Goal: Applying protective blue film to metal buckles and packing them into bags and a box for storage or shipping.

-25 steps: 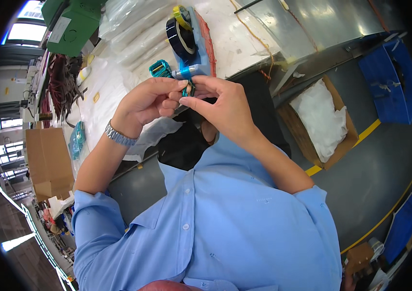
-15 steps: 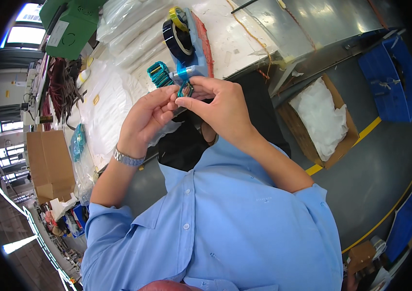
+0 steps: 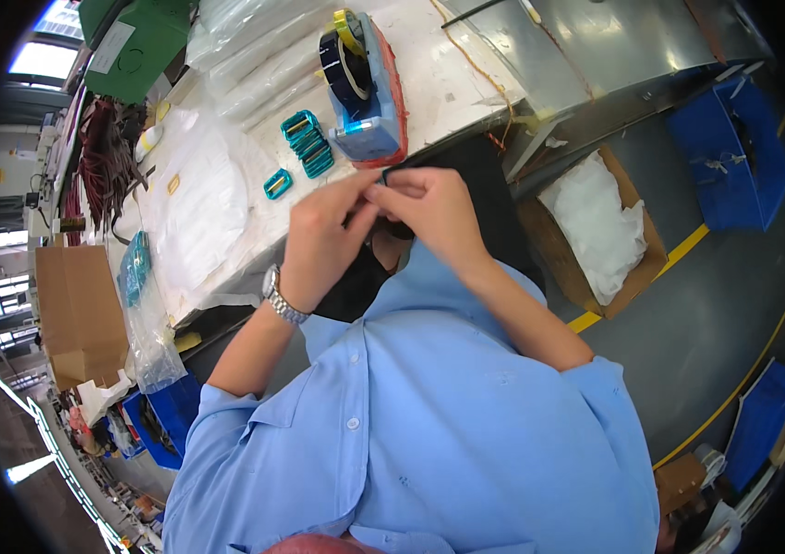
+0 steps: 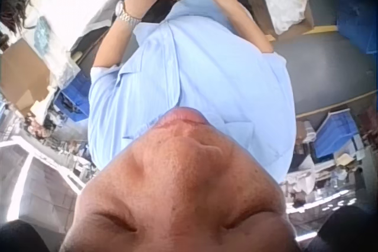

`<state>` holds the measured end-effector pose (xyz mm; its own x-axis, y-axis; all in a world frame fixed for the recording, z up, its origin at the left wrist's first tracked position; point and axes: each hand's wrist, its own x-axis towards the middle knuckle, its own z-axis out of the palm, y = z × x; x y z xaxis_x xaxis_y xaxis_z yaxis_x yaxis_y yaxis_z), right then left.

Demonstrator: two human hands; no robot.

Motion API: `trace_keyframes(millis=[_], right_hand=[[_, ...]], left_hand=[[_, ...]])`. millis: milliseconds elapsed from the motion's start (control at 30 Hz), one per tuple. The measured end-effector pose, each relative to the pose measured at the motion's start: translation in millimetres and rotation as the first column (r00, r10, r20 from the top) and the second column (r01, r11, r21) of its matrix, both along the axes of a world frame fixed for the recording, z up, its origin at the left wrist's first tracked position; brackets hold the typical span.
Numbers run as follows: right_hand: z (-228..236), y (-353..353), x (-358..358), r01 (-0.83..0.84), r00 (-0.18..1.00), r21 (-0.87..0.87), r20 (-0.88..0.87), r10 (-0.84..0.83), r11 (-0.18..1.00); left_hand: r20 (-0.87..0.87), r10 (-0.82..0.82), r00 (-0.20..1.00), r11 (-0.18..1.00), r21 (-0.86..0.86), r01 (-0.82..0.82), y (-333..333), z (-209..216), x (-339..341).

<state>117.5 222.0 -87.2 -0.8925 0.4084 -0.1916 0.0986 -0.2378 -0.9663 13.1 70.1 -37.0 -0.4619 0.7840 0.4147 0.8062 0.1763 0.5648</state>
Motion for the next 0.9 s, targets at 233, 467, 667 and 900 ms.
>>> trace_keyframes(millis=[233,467,667,900], right_hand=[[11.3,-13.5,27.0,-0.112,0.988,-0.01,-0.104,0.11,0.994],[37.2,-14.2,13.8,-0.263,0.945,0.454,-0.058,0.323,0.851],[41.9,-31.1,-0.2,-0.334,0.942,0.284,0.076,0.326,0.899],[43.2,-35.5,-17.0,-0.294,0.955,-0.013,-0.041,0.294,0.956]], left_hand=[[0.629,0.037,0.776,0.999,0.008,-0.054,-36.8,-9.0,30.4],[0.771,-0.049,0.635,0.988,0.13,-0.081,-62.3,-6.8,22.2],[-0.023,0.011,1.0,0.999,-0.039,-0.012,-72.7,15.4,7.6],[-0.014,0.298,0.954,0.953,0.066,-0.296,-88.5,14.8,-51.1]])
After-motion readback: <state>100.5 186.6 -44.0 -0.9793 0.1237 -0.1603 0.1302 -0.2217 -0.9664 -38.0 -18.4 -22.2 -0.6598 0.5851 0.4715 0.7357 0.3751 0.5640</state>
